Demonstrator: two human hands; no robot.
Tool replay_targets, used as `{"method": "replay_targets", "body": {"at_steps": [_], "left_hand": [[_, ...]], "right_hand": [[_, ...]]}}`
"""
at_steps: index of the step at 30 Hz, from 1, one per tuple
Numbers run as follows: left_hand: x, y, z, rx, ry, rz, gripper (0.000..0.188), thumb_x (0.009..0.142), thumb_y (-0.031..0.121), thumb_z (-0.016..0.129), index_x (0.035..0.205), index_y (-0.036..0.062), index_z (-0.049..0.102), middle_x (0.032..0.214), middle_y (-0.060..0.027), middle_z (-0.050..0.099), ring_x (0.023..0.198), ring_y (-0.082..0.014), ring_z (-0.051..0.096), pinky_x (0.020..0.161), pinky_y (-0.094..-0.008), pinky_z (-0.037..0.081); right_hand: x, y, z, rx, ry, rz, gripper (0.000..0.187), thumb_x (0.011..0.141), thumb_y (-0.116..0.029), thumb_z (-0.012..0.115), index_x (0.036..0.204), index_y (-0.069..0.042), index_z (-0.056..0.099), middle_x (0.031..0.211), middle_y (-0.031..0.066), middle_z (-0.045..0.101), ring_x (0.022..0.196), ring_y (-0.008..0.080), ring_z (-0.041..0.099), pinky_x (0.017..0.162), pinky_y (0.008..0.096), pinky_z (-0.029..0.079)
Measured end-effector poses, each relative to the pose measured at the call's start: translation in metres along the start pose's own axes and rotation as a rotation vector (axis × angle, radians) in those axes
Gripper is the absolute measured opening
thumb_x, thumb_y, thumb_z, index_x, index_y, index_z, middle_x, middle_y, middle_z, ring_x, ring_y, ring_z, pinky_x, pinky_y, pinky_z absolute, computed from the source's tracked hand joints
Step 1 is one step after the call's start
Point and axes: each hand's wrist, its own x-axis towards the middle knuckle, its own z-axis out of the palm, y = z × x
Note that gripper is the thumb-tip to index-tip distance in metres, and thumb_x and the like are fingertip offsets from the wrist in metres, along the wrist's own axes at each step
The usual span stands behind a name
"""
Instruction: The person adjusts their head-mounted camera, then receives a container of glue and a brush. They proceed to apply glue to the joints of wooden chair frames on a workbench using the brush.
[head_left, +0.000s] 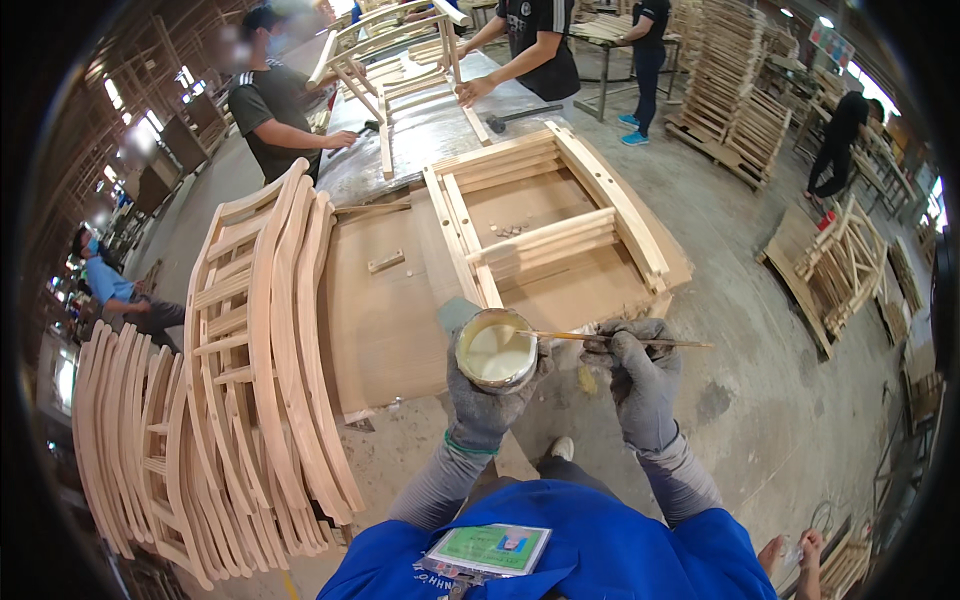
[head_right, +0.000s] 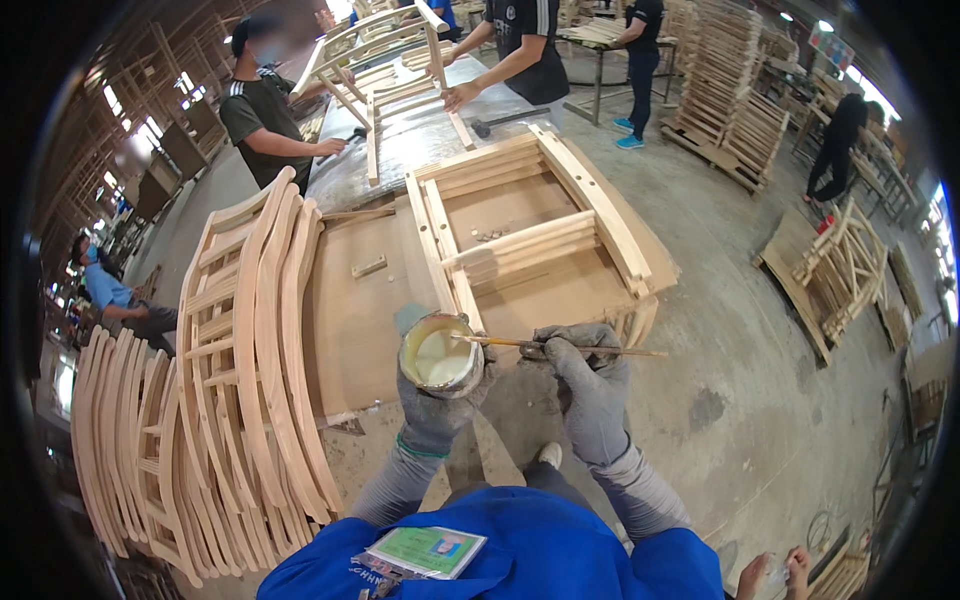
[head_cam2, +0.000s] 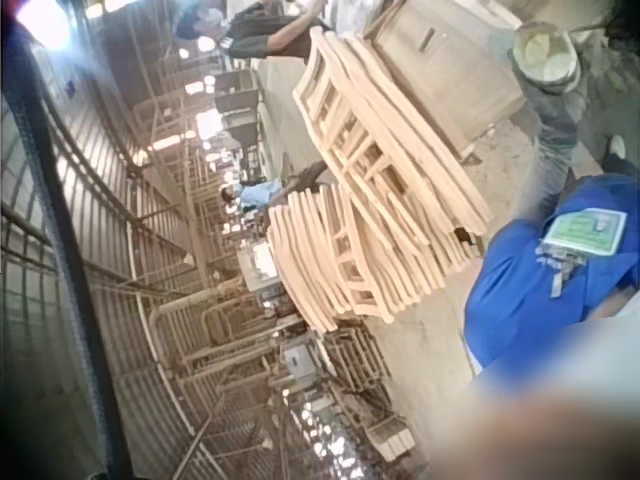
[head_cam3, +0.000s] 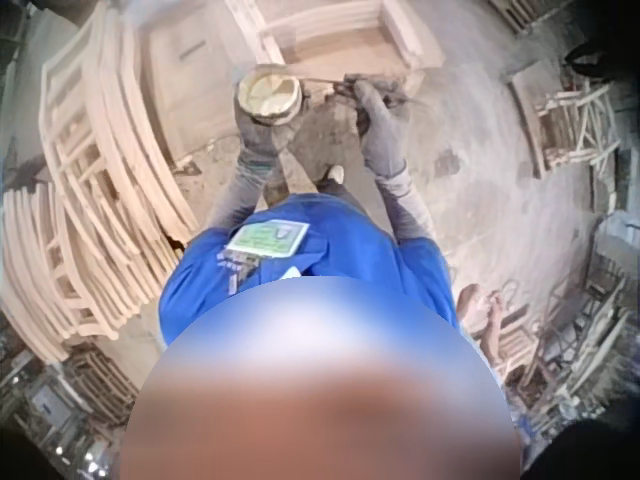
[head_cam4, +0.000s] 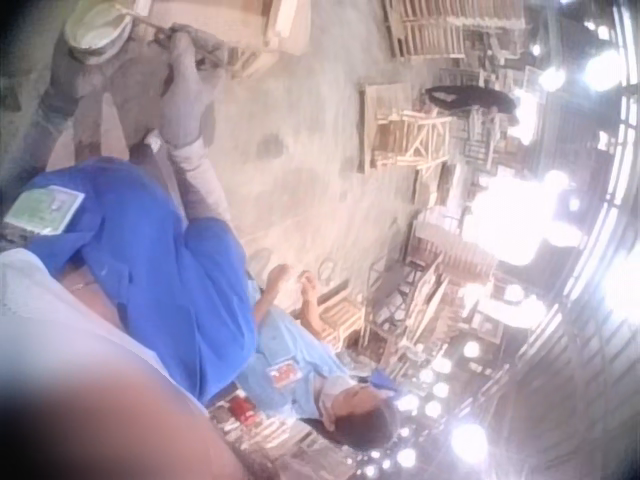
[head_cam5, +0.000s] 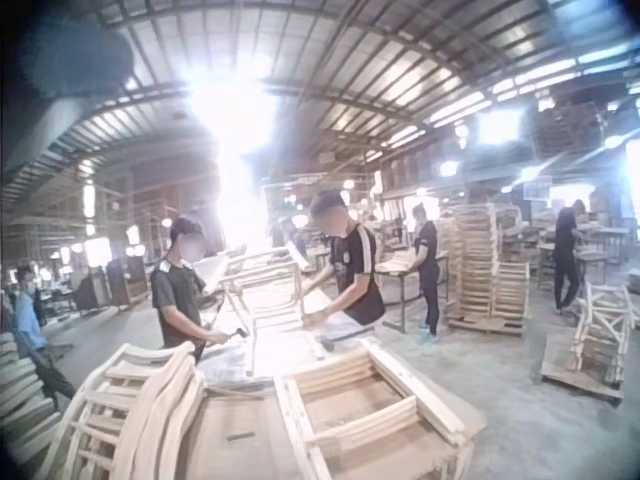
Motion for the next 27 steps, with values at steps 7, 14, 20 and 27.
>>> {"method": "replay_targets", "body": {"at_steps": [7,14,20,27], "left_hand": [[0.073,0.007,-0.009,0.083,-0.010,0.122,0.069,0.087,0.059,0.034,0.127,0.0031,0.042,0.115,-0.0186,0.053,0.103,-0.0357,0.055,0.089,-0.0489,0.047],[0.115,0.048,-0.016,0.158,0.065,0.225,0.071,0.088,0.060,0.032,0.125,0.0010,0.042,0.111,-0.0205,0.055,0.101,-0.0360,0.057,0.084,-0.0481,0.050],[0.148,0.095,-0.022,0.187,-0.008,0.275,0.067,0.087,0.058,0.036,0.127,0.0036,0.041,0.115,-0.0201,0.053,0.100,-0.0364,0.057,0.086,-0.0498,0.049],[0.170,0.144,-0.023,0.070,0.105,0.383,0.063,0.088,0.057,0.035,0.128,0.0077,0.041,0.114,-0.0180,0.054,0.105,-0.0353,0.055,0.086,-0.0529,0.048]], "right_hand": [[0.094,0.003,-0.007,0.019,-0.148,0.133,0.012,0.086,-0.002,0.052,0.097,0.005,0.052,0.094,0.0169,0.061,0.087,0.0242,0.064,0.077,0.0372,0.056],[0.158,0.031,0.019,0.065,-0.203,0.165,0.012,0.086,-0.001,0.052,0.096,0.005,0.052,0.094,0.0180,0.061,0.086,0.0253,0.064,0.074,0.0370,0.056],[0.191,0.055,0.047,0.010,-0.221,0.140,0.010,0.085,0.001,0.051,0.094,0.004,0.052,0.090,0.0174,0.061,0.083,0.0245,0.064,0.076,0.0363,0.056],[0.228,0.083,0.078,-0.263,-0.297,-0.007,0.007,0.081,0.002,0.058,0.087,0.005,0.057,0.088,0.0146,0.063,0.083,0.0164,0.062,0.075,0.0293,0.053]]}}
